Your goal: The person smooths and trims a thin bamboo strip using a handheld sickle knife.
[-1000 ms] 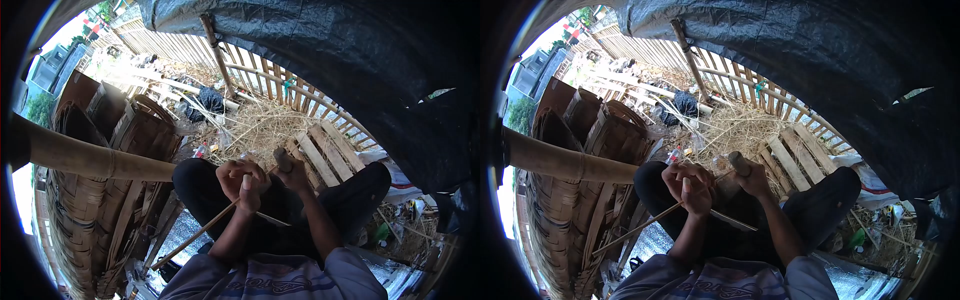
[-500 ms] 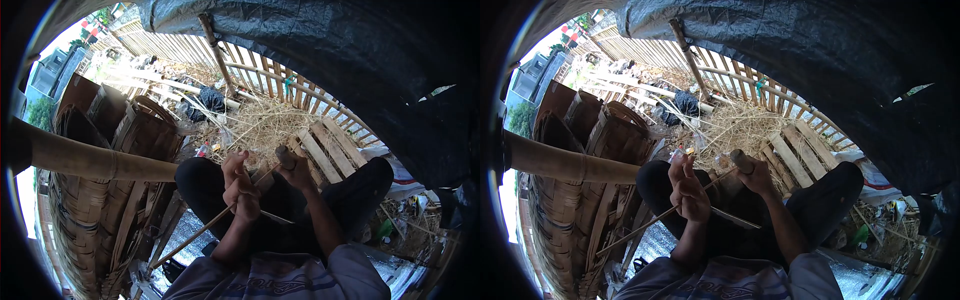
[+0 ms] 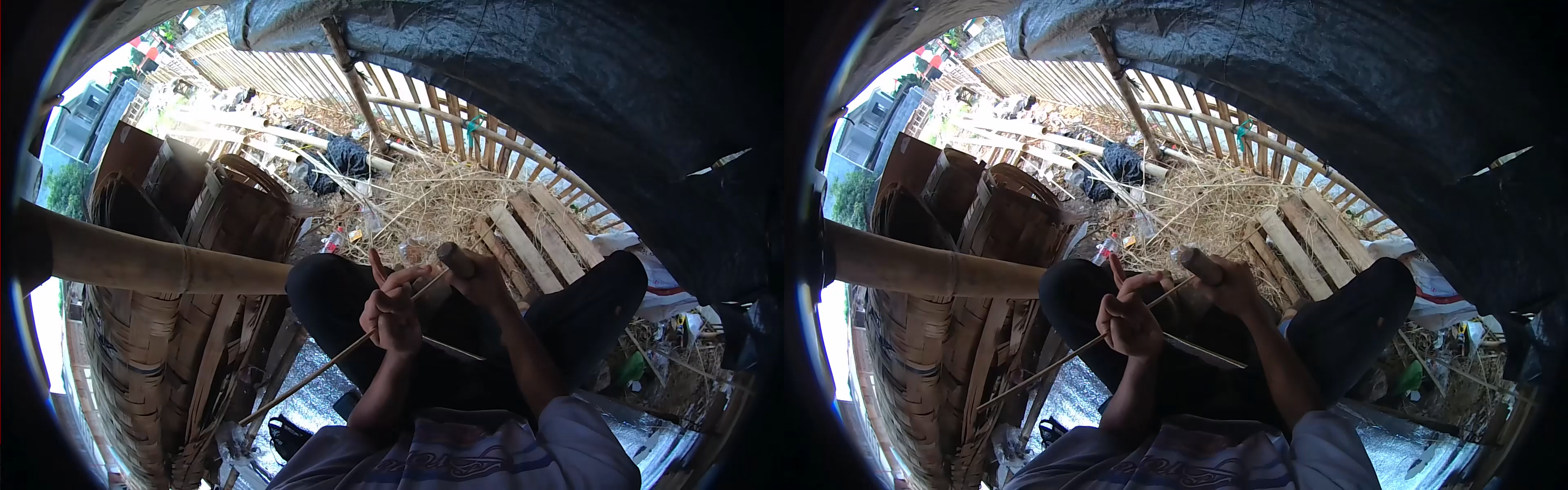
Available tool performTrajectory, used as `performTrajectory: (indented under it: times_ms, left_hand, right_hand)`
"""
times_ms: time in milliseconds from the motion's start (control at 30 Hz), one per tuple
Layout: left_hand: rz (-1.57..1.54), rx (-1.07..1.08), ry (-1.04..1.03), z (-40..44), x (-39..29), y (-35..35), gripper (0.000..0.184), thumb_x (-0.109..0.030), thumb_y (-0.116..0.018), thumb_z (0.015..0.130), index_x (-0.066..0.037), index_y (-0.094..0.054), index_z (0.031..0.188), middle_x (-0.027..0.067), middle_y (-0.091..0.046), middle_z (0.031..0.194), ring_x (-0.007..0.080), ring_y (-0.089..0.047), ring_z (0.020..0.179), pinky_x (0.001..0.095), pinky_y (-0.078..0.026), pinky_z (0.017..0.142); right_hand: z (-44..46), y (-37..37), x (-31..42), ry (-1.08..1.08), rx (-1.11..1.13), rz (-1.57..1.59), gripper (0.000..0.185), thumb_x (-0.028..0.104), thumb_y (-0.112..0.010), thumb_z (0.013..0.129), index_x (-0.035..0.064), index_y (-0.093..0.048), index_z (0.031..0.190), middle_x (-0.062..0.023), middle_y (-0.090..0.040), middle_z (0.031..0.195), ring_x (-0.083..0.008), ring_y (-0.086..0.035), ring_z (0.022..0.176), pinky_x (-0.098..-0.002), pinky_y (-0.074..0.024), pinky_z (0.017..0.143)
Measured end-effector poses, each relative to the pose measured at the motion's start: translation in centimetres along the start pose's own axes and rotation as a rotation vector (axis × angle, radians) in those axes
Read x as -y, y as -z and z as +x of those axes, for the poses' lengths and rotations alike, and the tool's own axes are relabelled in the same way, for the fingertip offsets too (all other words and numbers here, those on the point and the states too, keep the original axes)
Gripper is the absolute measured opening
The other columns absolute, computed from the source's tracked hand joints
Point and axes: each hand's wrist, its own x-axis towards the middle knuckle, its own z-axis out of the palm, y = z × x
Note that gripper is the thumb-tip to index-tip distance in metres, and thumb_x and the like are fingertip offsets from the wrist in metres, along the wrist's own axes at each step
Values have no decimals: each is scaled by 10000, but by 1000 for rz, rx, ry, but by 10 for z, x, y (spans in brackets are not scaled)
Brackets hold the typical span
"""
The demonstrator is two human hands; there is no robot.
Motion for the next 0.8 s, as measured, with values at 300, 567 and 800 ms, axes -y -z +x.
performTrajectory:
  times_ms: [300,567,800]
  left_hand:
    - [1,-7,-11,3,-5,-6,454,-212,-274,985,-52,-313,562,-9,-272,417,175,-524,515,521,-95,1133]
    - [57,-181,122,-26,12,14,301,-59,-385,909,7,-398,616,48,-459,571,90,-408,514,433,-449,915]
    - [-342,-136,207,-14,-4,4,208,-46,-329,845,-72,-352,640,15,-269,500,83,-217,418,238,-185,354]
  right_hand:
    - [0,3,5,2,2,-29,290,275,-726,683,67,-622,857,-134,-636,702,-277,-652,674,-367,-495,610]
    - [-2,1,1,-23,13,-2,304,276,-728,681,75,-631,887,-136,-643,719,-282,-658,699,-371,-501,625]
    - [-3,0,2,-10,9,-52,301,249,-729,677,78,-639,908,-141,-654,763,-283,-665,743,-370,-512,657]
